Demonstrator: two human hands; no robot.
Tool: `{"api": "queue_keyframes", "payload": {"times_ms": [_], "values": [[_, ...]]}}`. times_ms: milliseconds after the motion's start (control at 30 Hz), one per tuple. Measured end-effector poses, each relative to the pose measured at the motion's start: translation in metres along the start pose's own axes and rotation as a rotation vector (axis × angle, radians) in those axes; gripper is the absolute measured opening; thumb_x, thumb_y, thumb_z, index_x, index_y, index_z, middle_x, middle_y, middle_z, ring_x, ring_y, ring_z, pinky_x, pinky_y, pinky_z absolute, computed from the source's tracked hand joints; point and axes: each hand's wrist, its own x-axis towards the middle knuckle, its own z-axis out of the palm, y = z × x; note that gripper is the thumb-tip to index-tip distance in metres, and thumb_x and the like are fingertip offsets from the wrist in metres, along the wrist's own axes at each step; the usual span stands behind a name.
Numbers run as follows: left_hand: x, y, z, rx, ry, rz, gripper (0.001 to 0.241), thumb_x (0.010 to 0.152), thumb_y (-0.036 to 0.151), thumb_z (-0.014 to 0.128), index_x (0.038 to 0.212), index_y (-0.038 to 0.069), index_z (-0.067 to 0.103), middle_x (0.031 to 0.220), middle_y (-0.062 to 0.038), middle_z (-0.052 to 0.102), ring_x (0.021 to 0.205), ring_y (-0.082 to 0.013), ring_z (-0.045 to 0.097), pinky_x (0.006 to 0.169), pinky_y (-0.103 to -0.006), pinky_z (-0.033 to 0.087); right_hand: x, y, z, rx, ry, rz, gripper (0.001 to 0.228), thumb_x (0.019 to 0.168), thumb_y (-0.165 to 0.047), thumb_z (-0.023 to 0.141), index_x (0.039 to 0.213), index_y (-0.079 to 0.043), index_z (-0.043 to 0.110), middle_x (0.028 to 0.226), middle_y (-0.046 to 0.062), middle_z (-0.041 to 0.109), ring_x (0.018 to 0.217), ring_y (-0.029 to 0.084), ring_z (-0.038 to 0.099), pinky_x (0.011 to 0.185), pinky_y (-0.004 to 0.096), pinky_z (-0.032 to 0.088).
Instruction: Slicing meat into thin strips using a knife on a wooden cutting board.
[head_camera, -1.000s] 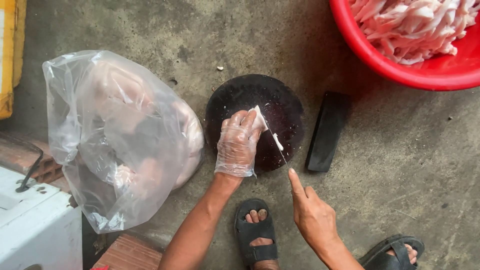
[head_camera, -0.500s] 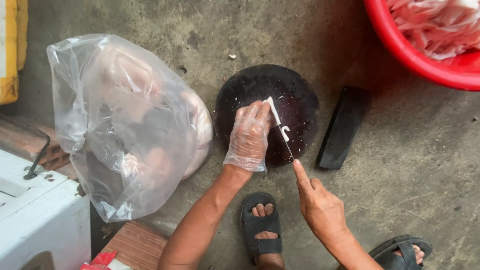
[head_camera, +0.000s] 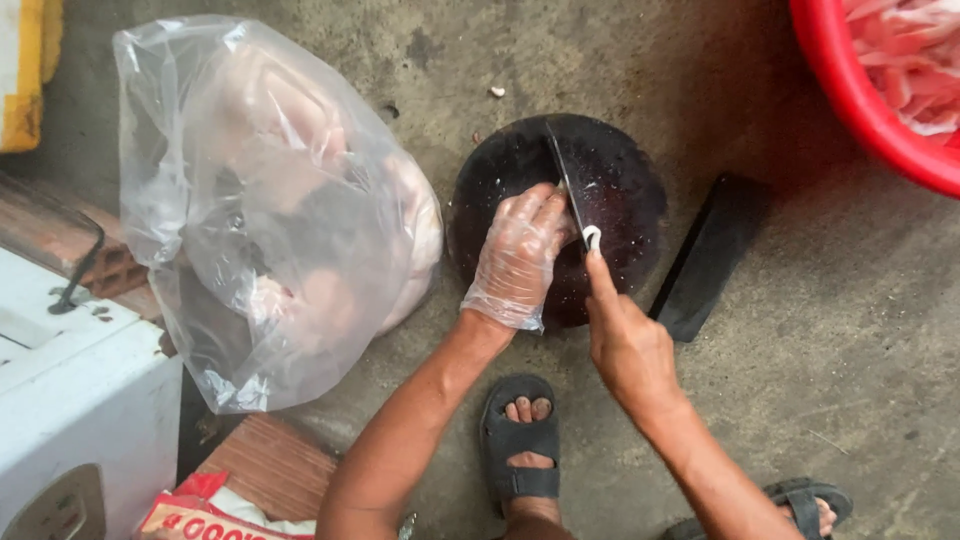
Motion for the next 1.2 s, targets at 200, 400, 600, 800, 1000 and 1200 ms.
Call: {"api": "queue_keyframes", "payload": {"times_ms": [200, 400, 600, 800, 1000, 1200], "values": [[-0.003, 0.002, -0.016, -0.169, 0.095, -0.027, 0.037, 0.092, 0.013, 0.072, 0.127, 0.004, 0.066, 0.123, -0.016, 0.061, 0.112, -0.0356, 0.062, 0.102, -0.0451, 0.050, -0.082, 0.002, -0.014, 0.115, -0.380, 0.224, 0.071, 0.102, -0.020, 0.054, 0.166, -0.027, 0.023, 0.073, 0.013, 0.059, 0.047, 0.043, 0.053, 0.043, 0.057, 0.041], [-0.006, 0.008, -0.024, -0.137, 0.162, -0.052, 0.028, 0.090, 0.015, 0.079, 0.115, 0.006, 0.071, 0.117, -0.013, 0.067, 0.105, -0.0324, 0.065, 0.095, -0.0449, 0.050, -0.120, 0.007, -0.009, 0.200, -0.291, 0.317, 0.071, 0.101, -0.022, 0.058, 0.164, -0.029, 0.027, 0.078, 0.009, 0.065, 0.051, 0.038, 0.056, 0.048, 0.056, 0.045], [-0.005, 0.018, -0.022, -0.011, 0.134, -0.047, 0.047, 0.084, -0.002, 0.082, 0.125, 0.013, 0.066, 0.114, -0.008, 0.062, 0.090, -0.0309, 0.065, 0.077, -0.0417, 0.058, -0.091, -0.004, -0.010, 0.051, -0.296, 0.228, 0.070, 0.104, -0.024, 0.057, 0.165, -0.032, 0.024, 0.073, 0.003, 0.051, 0.045, 0.030, 0.043, 0.038, 0.051, 0.040], [-0.002, 0.015, -0.022, -0.061, 0.095, -0.055, 0.036, 0.090, 0.002, 0.077, 0.124, 0.008, 0.067, 0.115, -0.008, 0.063, 0.096, -0.0297, 0.065, 0.086, -0.0411, 0.056, -0.088, -0.005, -0.011, -0.049, -0.271, 0.189, 0.068, 0.102, -0.024, 0.058, 0.164, -0.032, 0.031, 0.075, 0.003, 0.048, 0.042, 0.033, 0.047, 0.038, 0.052, 0.041], [-0.002, 0.007, -0.018, -0.004, 0.053, -0.024, 0.037, 0.090, 0.000, 0.074, 0.126, 0.005, 0.068, 0.121, -0.012, 0.065, 0.093, -0.0330, 0.063, 0.089, -0.0423, 0.055, -0.082, -0.004, -0.018, -0.070, -0.333, 0.159, 0.070, 0.100, -0.021, 0.058, 0.164, -0.031, 0.031, 0.077, 0.003, 0.048, 0.042, 0.031, 0.045, 0.037, 0.050, 0.041], [0.002, 0.010, -0.024, 0.041, 0.005, -0.019, 0.036, 0.092, 0.000, 0.071, 0.128, 0.001, 0.066, 0.122, -0.017, 0.064, 0.095, -0.0353, 0.061, 0.090, -0.0441, 0.054, -0.077, 0.004, -0.018, -0.054, -0.322, 0.135, 0.067, 0.100, -0.023, 0.061, 0.162, -0.032, 0.037, 0.079, 0.001, 0.053, 0.046, 0.035, 0.052, 0.040, 0.053, 0.043]]}}
